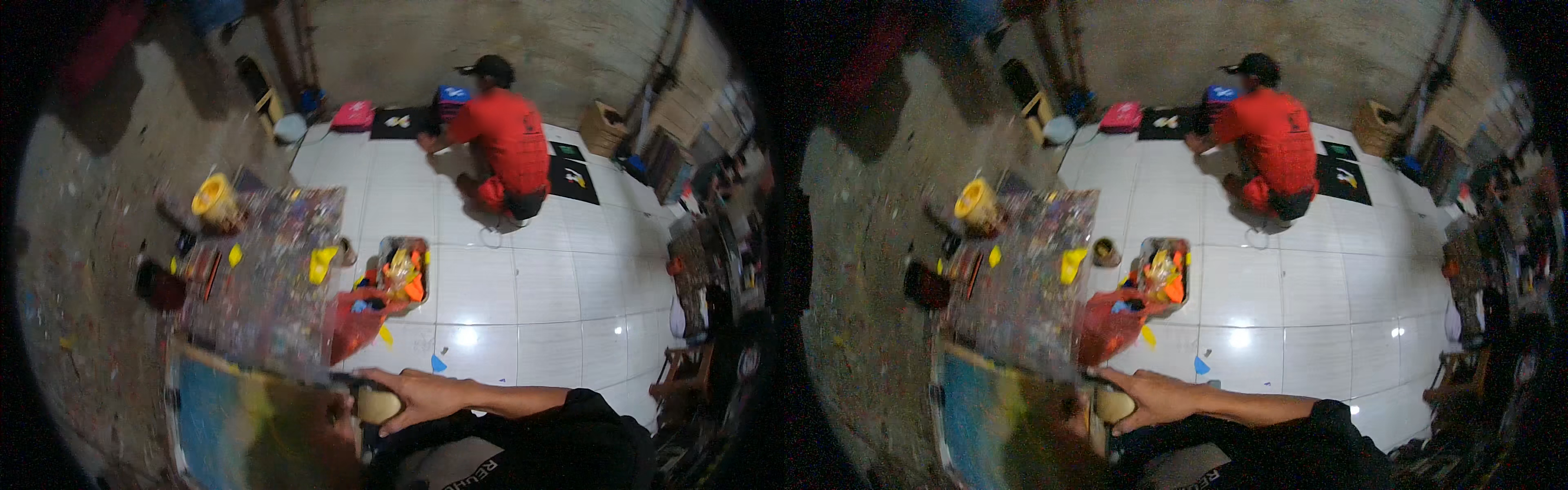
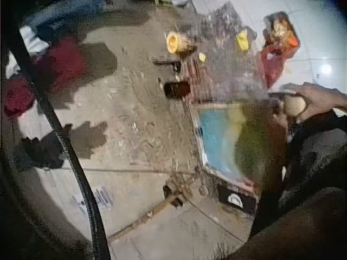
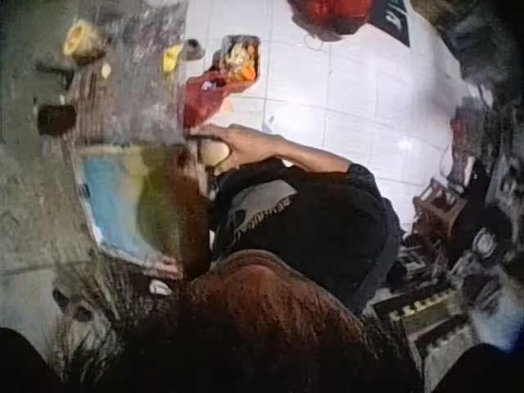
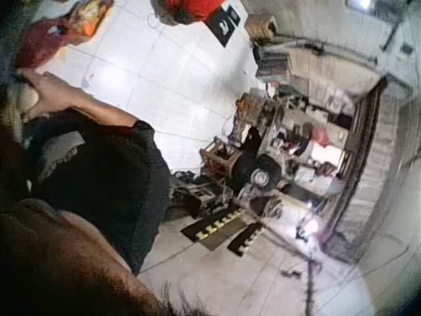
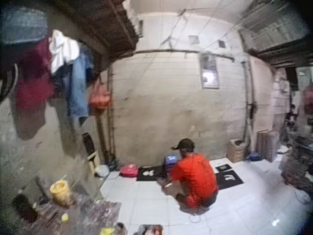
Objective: The person prepares a screen printing frame by applying adhesive tape to the edges and then uses a squeegee to spread ink over the stencil to print onto a garment.
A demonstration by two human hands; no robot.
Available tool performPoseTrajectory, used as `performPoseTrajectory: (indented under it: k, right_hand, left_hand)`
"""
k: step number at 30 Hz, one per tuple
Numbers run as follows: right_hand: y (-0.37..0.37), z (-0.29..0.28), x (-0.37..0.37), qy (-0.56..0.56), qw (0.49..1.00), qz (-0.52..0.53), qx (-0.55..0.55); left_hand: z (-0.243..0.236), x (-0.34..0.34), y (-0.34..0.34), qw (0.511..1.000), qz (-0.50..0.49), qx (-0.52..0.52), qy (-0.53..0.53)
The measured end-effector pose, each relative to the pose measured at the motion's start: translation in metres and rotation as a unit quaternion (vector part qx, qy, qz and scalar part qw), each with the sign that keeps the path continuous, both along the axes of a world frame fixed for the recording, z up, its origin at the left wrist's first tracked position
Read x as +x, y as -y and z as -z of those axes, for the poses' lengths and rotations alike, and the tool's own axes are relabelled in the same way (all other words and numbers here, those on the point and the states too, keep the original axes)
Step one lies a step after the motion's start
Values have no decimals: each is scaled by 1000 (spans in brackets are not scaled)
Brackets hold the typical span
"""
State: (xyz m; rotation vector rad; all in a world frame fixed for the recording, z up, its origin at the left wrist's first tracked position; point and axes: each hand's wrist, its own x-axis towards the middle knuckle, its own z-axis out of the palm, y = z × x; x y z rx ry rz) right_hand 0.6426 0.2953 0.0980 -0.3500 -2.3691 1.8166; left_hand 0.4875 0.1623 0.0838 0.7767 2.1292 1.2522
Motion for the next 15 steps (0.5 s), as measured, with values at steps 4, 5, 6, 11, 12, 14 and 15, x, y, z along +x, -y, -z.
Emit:
performPoseTrajectory:
  k: [4, 5, 6, 11, 12, 14, 15]
  right_hand:
    - [18, -18, 1, 78, 997, -11, 19]
    - [20, -16, 3, 88, 995, -12, 38]
    - [22, -17, 10, 87, 996, -3, 24]
    - [26, 26, 69, 203, 973, -96, -43]
    - [26, 19, 66, 214, 964, -148, -59]
    - [32, 25, 57, 236, 946, -183, -126]
    - [32, 27, 52, 249, 934, -202, -157]
  left_hand:
    - [-65, -39, 0, 983, 74, -114, -126]
    - [-75, -55, 10, 977, 75, -106, -171]
    - [-64, -93, 38, 960, 36, -34, -276]
    - [-156, -219, 181, 981, -93, 0, -172]
    - [-158, -214, 187, 979, -98, -10, -177]
    - [-161, -202, 197, 976, -104, -31, -186]
    - [-164, -197, 205, 977, -104, -28, -185]
